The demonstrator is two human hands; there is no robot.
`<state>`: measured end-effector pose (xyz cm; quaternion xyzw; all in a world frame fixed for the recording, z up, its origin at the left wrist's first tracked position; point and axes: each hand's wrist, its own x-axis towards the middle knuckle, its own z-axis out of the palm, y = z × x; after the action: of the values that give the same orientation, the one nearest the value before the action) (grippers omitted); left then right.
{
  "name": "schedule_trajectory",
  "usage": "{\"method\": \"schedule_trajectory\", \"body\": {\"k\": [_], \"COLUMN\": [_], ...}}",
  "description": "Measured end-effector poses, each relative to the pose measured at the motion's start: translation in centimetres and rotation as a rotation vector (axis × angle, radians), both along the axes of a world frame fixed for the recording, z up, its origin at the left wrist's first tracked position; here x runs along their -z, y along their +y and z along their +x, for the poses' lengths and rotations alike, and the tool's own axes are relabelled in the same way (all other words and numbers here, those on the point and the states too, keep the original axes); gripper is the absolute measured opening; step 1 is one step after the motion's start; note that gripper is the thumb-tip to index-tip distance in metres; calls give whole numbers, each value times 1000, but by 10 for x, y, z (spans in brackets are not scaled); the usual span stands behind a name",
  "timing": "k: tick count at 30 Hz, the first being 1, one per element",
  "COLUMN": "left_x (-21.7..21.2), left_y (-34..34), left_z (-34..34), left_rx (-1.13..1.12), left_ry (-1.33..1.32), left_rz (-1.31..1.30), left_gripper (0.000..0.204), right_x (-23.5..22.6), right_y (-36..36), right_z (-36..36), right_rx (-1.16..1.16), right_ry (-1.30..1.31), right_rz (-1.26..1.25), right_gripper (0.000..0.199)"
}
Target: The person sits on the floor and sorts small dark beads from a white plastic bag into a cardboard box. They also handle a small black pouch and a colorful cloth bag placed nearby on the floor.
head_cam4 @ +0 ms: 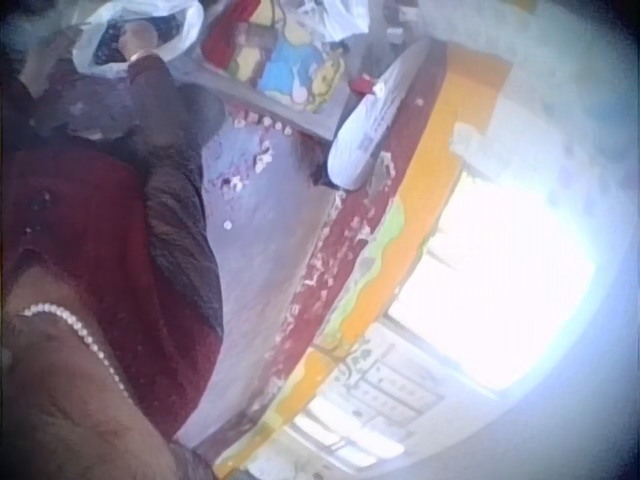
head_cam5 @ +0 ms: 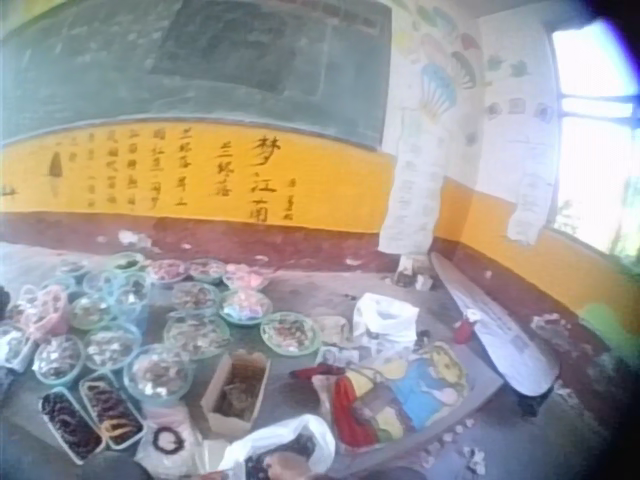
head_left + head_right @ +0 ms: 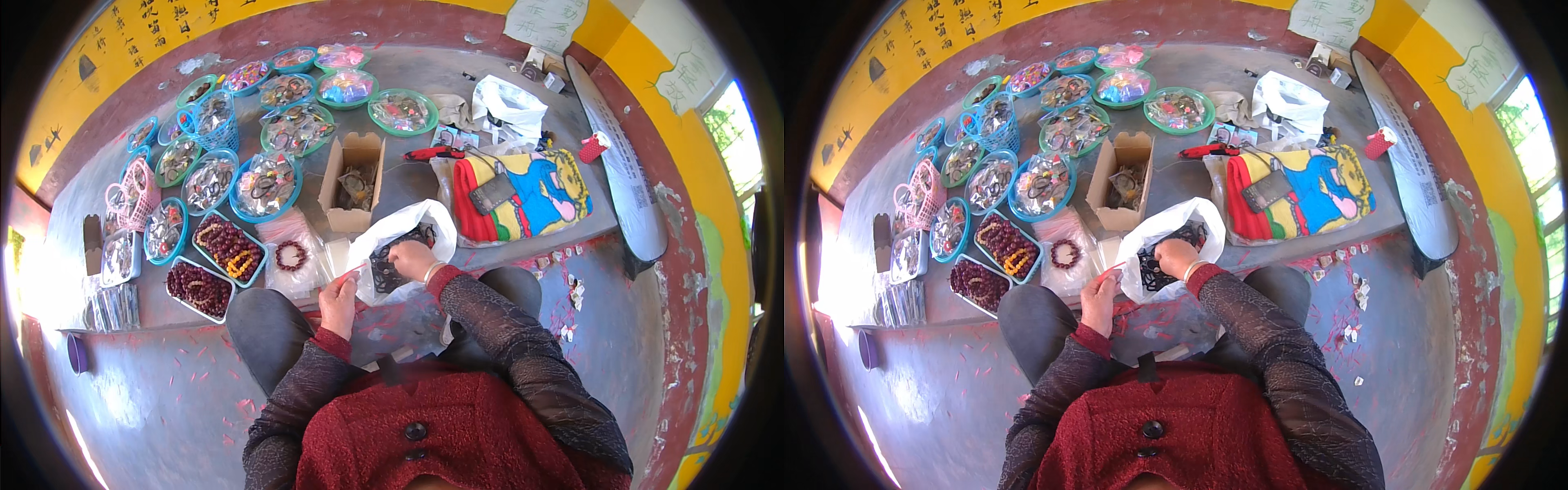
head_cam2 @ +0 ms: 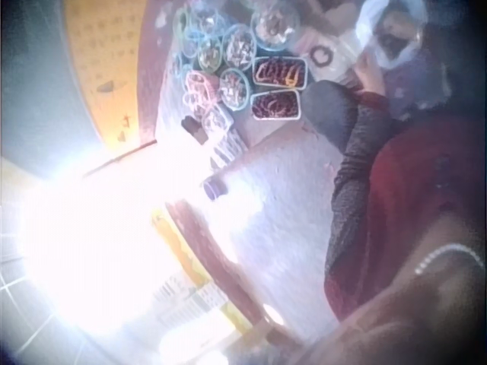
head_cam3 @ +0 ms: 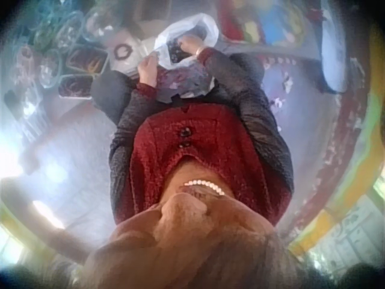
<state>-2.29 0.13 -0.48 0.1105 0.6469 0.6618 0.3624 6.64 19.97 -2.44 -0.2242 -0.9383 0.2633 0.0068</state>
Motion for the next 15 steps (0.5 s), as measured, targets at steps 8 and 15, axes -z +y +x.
{"method": "schedule_trajectory", "body": {"k": [8, 15], "left_x": [-11, -4], "left_y": [5, 4], "left_z": [4, 1], "left_rx": [-23, 2], "left_ry": [-200, -227], "left_rz": [25, 32], "left_gripper": [25, 25], "right_x": [79, 86], "right_y": [6, 5], "right_z": [-4, -10], "right_rx": [-2, 30], "right_ry": [-36, -84], "right_rz": [115, 134], "right_gripper": [30, 23]}}
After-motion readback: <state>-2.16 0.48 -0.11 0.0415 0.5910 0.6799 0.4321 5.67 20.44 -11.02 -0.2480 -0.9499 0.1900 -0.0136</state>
